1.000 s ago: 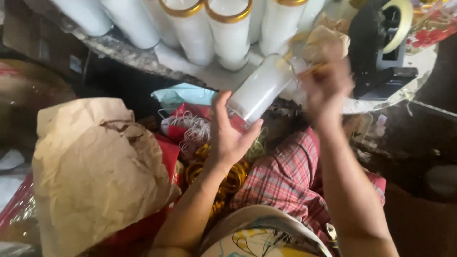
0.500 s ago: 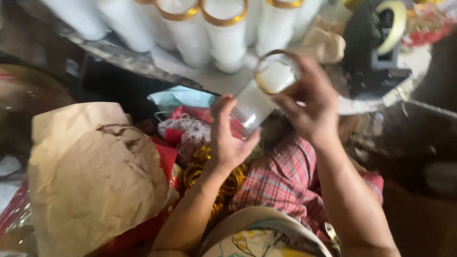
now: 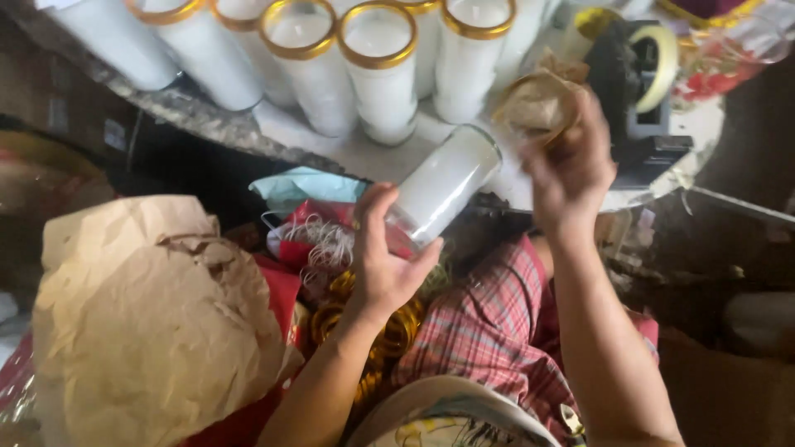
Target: Placing decorative gold rings onto the top rims of tall white candles and occasionally filling them with liquid.
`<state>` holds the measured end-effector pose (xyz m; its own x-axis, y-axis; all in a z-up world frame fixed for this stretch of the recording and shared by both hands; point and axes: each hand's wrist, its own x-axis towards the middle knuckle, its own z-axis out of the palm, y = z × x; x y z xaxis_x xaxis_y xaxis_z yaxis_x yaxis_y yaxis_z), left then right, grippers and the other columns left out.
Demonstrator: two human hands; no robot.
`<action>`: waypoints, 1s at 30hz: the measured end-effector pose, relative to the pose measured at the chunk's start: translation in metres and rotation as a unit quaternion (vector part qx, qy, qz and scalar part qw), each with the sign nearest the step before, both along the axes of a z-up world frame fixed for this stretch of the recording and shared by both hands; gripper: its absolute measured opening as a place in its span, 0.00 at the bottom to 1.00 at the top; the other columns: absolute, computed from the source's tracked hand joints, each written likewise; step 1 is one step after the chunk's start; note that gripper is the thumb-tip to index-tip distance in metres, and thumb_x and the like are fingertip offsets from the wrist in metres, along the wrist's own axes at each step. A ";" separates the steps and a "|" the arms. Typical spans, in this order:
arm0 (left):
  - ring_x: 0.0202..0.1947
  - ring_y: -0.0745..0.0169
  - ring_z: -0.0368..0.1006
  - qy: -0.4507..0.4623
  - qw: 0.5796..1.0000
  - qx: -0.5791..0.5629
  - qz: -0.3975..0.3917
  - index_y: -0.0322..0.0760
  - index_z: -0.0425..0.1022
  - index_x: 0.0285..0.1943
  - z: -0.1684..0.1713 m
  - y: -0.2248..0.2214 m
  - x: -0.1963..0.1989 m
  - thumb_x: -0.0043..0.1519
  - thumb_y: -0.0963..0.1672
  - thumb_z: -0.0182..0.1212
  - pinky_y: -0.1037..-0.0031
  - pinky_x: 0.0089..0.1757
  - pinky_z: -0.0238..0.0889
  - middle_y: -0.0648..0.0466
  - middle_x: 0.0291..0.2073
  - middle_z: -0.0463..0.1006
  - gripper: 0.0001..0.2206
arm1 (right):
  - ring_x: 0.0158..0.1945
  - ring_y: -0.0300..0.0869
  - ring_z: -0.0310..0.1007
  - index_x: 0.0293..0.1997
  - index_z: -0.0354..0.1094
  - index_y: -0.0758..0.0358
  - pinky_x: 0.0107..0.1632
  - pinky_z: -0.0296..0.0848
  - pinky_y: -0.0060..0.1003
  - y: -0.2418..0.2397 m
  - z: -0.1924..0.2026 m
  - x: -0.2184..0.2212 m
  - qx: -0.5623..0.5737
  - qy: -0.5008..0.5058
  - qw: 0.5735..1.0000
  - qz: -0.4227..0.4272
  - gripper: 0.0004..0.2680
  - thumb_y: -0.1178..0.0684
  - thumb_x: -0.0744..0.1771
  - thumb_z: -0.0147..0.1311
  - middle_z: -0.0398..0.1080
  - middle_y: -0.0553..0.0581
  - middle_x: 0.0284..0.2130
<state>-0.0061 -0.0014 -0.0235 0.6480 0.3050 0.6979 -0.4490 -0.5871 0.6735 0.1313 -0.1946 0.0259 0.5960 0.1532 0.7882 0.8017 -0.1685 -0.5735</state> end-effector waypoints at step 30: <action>0.62 0.50 0.68 0.053 0.998 -0.021 0.005 0.35 0.55 0.73 0.073 0.041 -0.017 0.51 0.43 0.76 0.67 0.53 0.69 0.43 0.64 0.69 0.41 | 0.38 0.44 0.74 0.75 0.50 0.65 0.41 0.79 0.36 0.006 -0.019 0.014 0.028 0.175 0.983 0.053 0.25 0.72 0.69 0.53 0.71 0.63 0.44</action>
